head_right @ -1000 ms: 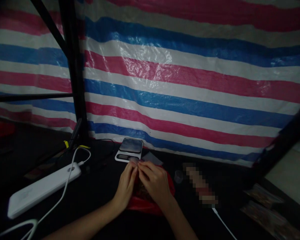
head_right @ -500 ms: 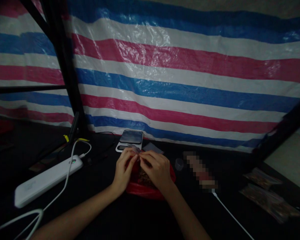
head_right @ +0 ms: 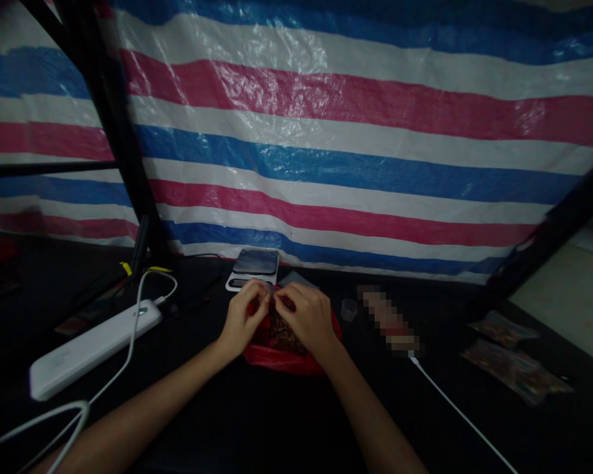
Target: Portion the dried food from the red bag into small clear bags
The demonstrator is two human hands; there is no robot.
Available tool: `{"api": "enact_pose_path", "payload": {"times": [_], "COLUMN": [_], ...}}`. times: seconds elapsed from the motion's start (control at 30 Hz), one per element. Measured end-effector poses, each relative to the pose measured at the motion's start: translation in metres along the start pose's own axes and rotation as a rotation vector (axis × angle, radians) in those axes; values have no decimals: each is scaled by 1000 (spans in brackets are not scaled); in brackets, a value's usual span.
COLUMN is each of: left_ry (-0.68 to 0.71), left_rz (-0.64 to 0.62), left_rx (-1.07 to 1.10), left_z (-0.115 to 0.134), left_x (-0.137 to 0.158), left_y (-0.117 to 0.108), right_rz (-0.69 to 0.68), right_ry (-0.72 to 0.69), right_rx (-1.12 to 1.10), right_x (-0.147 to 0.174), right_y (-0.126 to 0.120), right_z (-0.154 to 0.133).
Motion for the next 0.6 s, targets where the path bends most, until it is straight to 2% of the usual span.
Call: {"api": "enact_pose_path", "payload": {"times": [0.23, 0.4, 0.5, 0.6], "left_ry": [-33, -42, -17, 24], "left_rz": [-35, -18, -55, -102], "left_rx": [-72, -85, -75, -114], "left_z": [-7, -5, 1, 8], "left_x": [5, 5, 6, 7], "left_y": [5, 4, 5, 7], "right_rz": [106, 3, -11, -31], "right_ry": [114, 85, 68, 140], "right_rx": [59, 41, 61, 21], "right_x": [-1, -1, 1, 2], "right_y": [-9, -4, 1, 5], "right_z": [16, 12, 6, 12]}}
Point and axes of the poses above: each hand's wrist, its own x-axis away from the middle knuckle, its own y-axis out of the palm, z = x × y, the point moved 5 cm from there along -x, towards the middle knuckle, and after that the axes turned 3 degrees about z, right-handed, at the moved point
